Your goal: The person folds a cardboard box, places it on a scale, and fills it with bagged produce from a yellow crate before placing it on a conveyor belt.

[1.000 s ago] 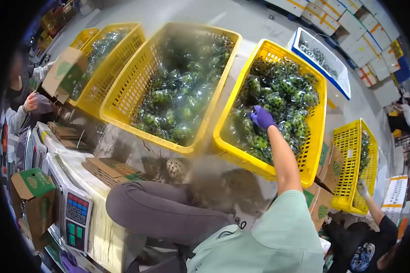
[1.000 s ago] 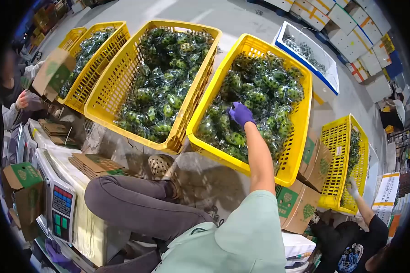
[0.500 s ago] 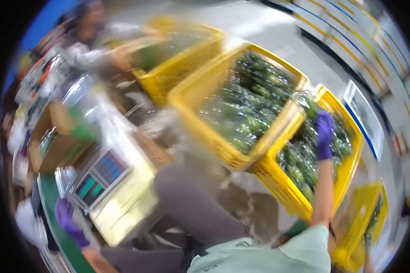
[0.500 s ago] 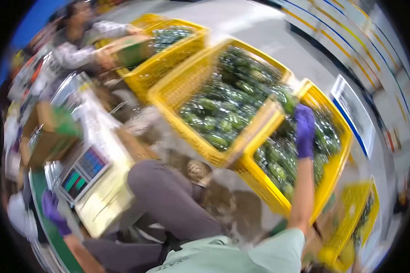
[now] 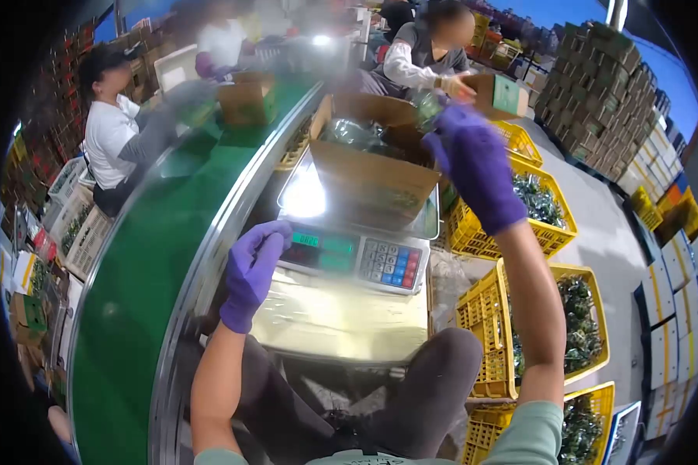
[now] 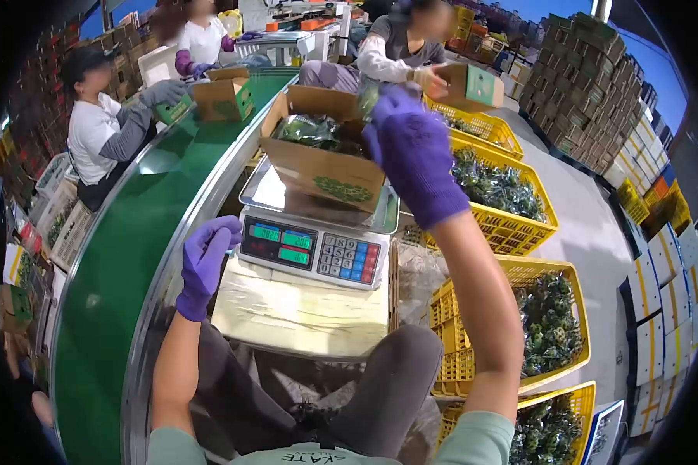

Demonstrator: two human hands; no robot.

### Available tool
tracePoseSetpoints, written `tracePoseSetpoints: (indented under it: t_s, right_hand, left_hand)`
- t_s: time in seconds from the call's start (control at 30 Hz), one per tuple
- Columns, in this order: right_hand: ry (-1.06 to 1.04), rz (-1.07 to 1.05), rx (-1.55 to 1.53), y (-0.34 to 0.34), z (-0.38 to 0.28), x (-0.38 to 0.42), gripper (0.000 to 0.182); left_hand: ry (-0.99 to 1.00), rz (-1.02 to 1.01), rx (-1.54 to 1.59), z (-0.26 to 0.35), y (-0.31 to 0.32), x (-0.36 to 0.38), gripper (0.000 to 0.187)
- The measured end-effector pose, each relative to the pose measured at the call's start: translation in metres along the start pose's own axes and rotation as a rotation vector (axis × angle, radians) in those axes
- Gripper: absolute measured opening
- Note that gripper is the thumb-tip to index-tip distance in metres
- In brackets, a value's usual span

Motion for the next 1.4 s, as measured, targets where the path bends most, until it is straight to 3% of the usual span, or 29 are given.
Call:
tracePoseSetpoints:
  t_s: [0.13, 0.2, 0.33, 0.53, 0.87, 1.07, 1.13, 1.27, 1.4]
  right_hand:
    - [0.078, 0.093, -0.269, -0.006, -0.005, 0.017, 0.021]
    - [0.122, 0.081, -0.444, -0.03, 0.003, 0.032, 0.022]
    - [0.311, -0.106, -0.633, -0.054, 0.023, 0.063, 0.022]
    - [0.304, -0.157, -0.64, -0.036, 0.035, 0.091, 0.023]
    - [0.277, -0.236, -0.702, -0.019, 0.014, 0.071, 0.025]
    - [0.411, -0.263, -0.88, 0.012, 0.007, 0.053, 0.044]
    - [0.372, -0.215, -0.674, 0.019, 0.008, 0.05, 0.054]
    - [0.319, -0.123, -0.543, 0.046, 0.031, 0.072, 0.054]
    - [0.545, -0.243, -0.673, 0.047, 0.069, 0.126, 0.048]
  left_hand:
    - [-0.044, 0.0, -0.011, 0.009, 0.003, 0.004, 0.021]
    - [0.0, -0.123, -0.146, 0.011, -0.001, 0.003, 0.026]
    - [0.01, -0.103, -0.06, 0.013, 0.003, 0.006, 0.027]
    - [-0.021, -0.046, -0.018, 0.013, -0.002, 0.003, 0.026]
    - [-0.006, -0.035, -0.033, 0.013, -0.002, 0.003, 0.025]
    - [-0.067, -0.08, 0.044, 0.009, -0.006, -0.012, 0.027]
    - [-0.119, -0.029, 0.053, 0.005, -0.008, -0.017, 0.027]
    - [-0.15, -0.043, 0.009, 0.003, -0.004, -0.011, 0.028]
    - [-0.151, -0.045, -0.003, 0.003, 0.003, -0.006, 0.028]
Point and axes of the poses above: each hand's wrist, its own x-axis away from the middle knuckle, its own y-axis out of the palm, z = x × y, the point moved 1 cm from there along -x, towards the middle knuckle, and after that the axes turned 12 degrees about x, right-handed, at the moved point
